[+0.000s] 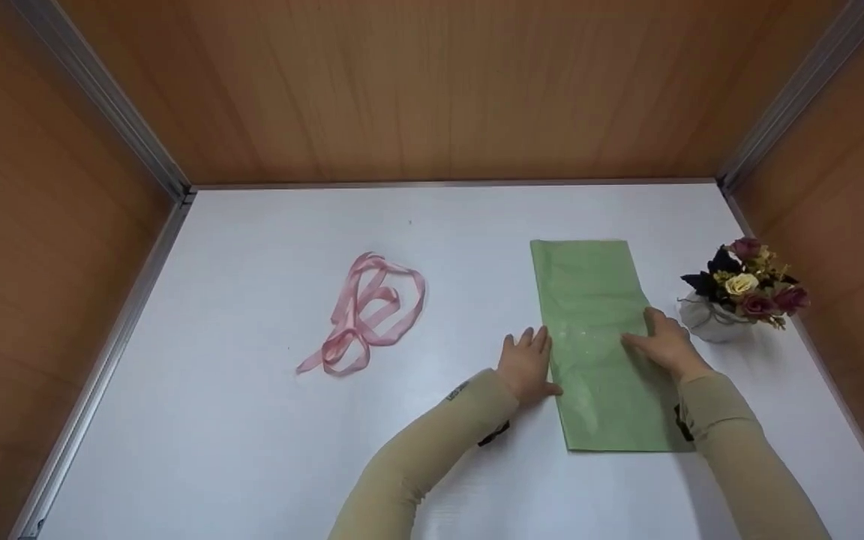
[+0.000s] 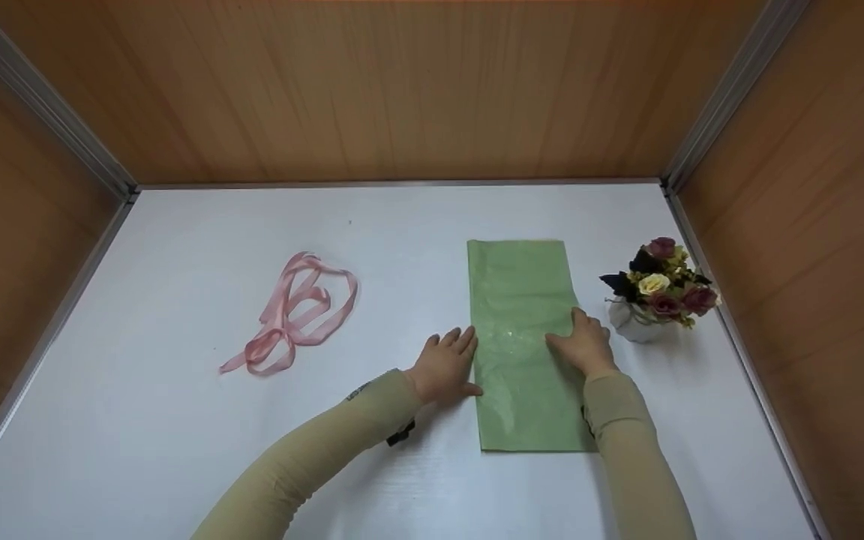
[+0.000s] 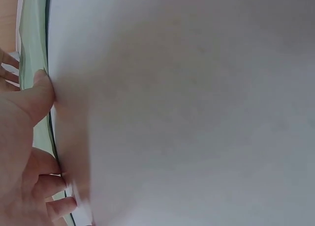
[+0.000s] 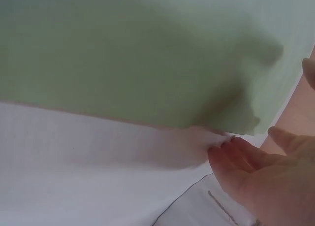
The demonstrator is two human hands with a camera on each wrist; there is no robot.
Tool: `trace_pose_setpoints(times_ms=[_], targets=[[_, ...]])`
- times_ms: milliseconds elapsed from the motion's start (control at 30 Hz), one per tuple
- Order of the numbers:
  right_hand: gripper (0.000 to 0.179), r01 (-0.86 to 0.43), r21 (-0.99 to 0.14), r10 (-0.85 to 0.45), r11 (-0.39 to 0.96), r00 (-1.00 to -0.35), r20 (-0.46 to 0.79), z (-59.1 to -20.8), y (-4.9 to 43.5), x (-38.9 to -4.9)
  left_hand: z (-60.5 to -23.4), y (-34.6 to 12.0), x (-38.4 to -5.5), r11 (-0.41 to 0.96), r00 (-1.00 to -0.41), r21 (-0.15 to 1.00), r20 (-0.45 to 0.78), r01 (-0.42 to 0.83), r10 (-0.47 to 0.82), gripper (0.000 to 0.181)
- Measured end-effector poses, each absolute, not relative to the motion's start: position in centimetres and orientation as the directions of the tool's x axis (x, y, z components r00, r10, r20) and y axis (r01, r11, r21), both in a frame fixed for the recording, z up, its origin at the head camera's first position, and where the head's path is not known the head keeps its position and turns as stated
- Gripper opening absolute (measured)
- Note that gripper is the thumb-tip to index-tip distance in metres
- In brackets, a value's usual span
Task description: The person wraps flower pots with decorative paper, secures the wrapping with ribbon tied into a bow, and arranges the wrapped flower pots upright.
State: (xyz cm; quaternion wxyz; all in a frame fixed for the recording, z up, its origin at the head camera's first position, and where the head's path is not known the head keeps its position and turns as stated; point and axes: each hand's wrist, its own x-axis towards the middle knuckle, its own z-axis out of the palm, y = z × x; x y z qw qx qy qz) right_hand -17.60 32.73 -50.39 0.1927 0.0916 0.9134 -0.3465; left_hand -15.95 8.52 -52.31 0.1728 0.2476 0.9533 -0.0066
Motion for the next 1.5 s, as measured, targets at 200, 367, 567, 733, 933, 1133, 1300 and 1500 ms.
trace_pose_setpoints(times_ms=[200,367,567,733,933,1133,1300,1500], targets=[[0.083,0.313,-0.621,0.051,0.718,-0.914,-0.401,-50.4,32.8,-17.7,-52.4,8.6,-15.9,0.883,-0.821,0.084,-0.336,0.462,0.461,0.090],[0.081,0.304,-0.627,0.042,0.718,-0.917,-0.397,-50.4,33.0,-17.7,-52.3,8.7,-15.8,0.885,-0.823,0.068,-0.341,0.461,0.455,0.089],[0.080,0.308,-0.626,0.042,0.716,-0.915,-0.401,-50.0,33.0,-17.9,-52.2,8.7,-15.8,0.875,-0.820,0.021,-0.336,0.484,0.462,0.088],[0.076,0.260,-0.579,0.043,0.773,-0.932,-0.360,-49.5,33.2,-18.0,-52.3,9.1,-15.9,0.873,-0.819,0.013,-0.340,0.488,0.463,0.088],[0.067,0.204,-0.574,0.040,0.793,-0.958,-0.285,-49.0,32.9,-18.1,-52.2,9.0,-15.8,0.879,-0.823,0.026,-0.338,0.477,0.456,0.088],[0.061,0.131,-0.583,0.008,0.802,-0.978,-0.208,-48.0,32.7,-18.2,-51.9,8.6,-15.8,0.886,-0.827,0.068,-0.334,0.458,0.453,0.088],[0.058,0.073,-0.528,-0.019,0.846,-0.986,-0.166,-47.0,32.7,-18.3,-52.1,8.6,-15.9,0.884,-0.825,0.078,-0.331,0.461,0.459,0.088],[0.059,0.049,-0.515,-0.035,0.856,-0.988,-0.153,-45.1,32.4,-18.7,-52.3,8.5,-15.8,0.876,-0.823,0.043,-0.322,0.481,0.468,0.088]])
